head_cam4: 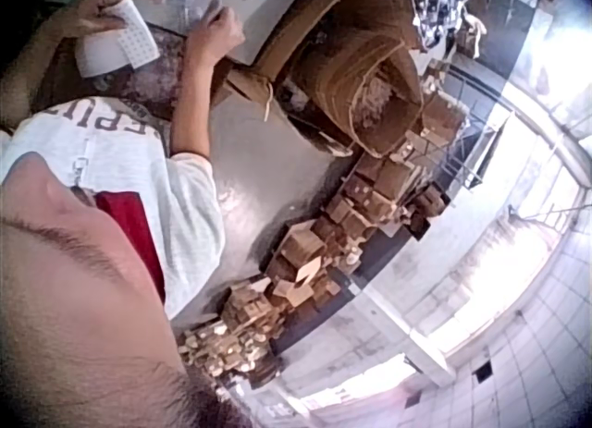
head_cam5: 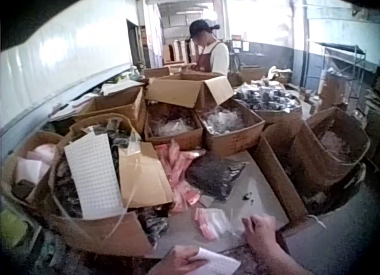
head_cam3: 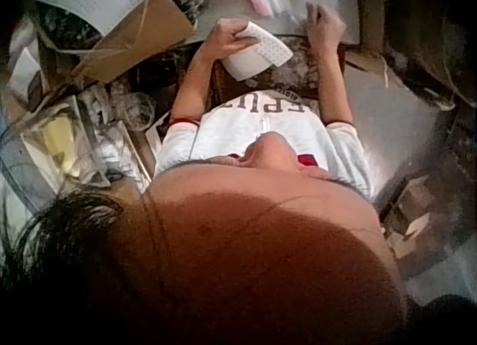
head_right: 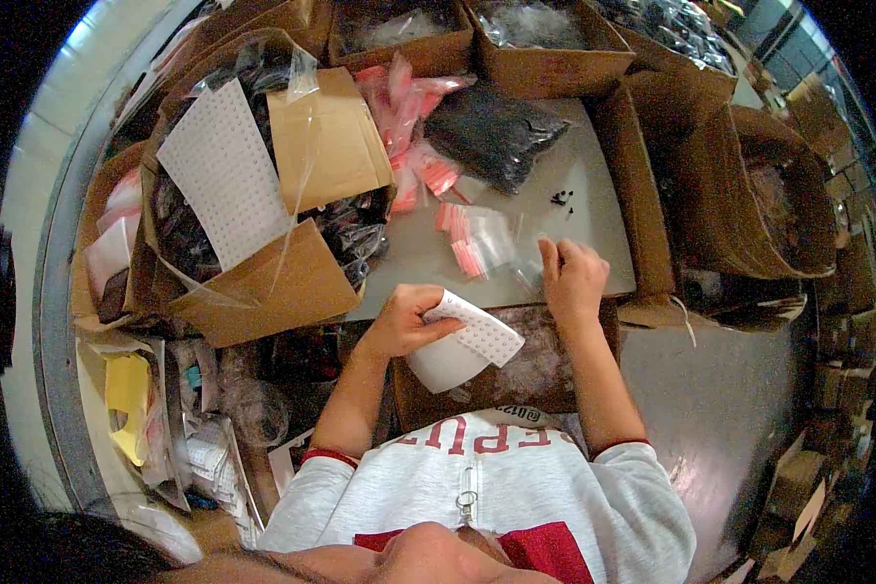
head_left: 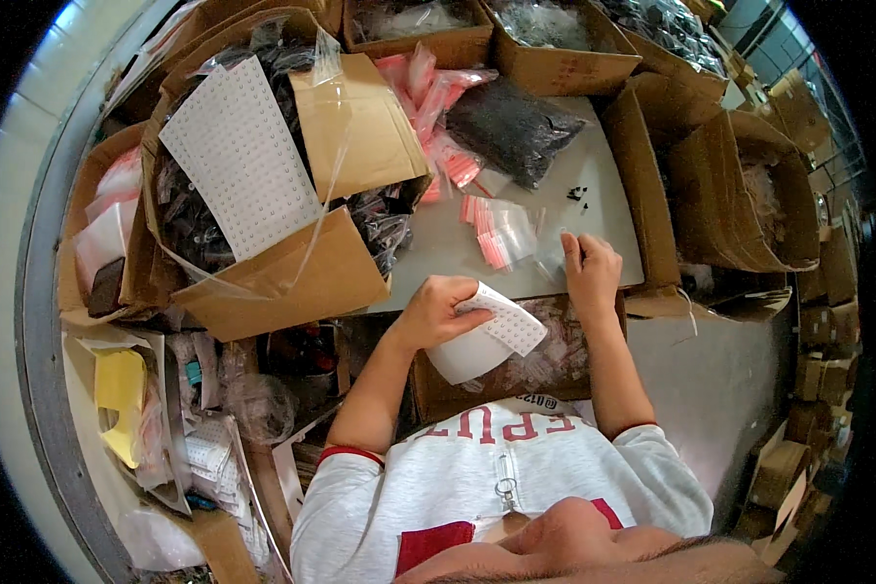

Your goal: Sorting small black furniture hardware parts into plastic bags and handling sticker sheets.

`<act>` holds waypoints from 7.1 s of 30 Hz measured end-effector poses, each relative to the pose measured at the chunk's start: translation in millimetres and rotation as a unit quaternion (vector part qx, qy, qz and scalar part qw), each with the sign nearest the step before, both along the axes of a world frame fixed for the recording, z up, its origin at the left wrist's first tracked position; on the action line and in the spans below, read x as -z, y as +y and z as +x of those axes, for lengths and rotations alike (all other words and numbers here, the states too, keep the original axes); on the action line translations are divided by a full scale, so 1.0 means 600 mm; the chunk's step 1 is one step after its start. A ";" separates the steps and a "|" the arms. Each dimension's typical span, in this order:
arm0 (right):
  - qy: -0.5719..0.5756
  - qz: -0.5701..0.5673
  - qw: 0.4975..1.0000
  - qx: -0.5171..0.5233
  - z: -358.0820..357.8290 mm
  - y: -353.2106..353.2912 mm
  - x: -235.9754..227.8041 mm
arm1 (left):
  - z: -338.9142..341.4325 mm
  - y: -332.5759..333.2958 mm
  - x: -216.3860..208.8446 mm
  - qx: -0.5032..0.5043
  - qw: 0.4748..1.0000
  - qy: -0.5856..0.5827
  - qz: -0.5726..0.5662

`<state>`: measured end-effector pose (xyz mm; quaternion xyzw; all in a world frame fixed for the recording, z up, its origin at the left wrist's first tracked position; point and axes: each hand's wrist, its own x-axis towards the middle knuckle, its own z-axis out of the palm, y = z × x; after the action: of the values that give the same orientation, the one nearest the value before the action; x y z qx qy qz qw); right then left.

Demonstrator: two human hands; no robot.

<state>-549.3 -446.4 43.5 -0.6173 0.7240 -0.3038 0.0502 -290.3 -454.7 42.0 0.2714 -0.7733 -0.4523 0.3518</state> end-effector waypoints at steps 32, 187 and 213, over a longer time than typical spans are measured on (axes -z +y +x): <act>-0.005 0.150 0.987 -0.063 -0.017 0.008 -0.045 | -0.010 0.003 0.002 -0.036 0.998 -0.031 -0.044; -0.027 0.089 0.971 -0.219 0.012 -0.017 -0.045 | -0.007 0.006 0.003 -0.046 0.996 0.020 0.076; -0.112 0.217 0.947 -0.208 -0.041 0.015 -0.104 | -0.002 0.004 0.005 -0.042 0.998 -0.016 0.034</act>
<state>-574.1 -437.2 106.0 -0.6903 0.6179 -0.1894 0.3251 -291.5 -452.5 38.8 0.3228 -0.7510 -0.4589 0.3482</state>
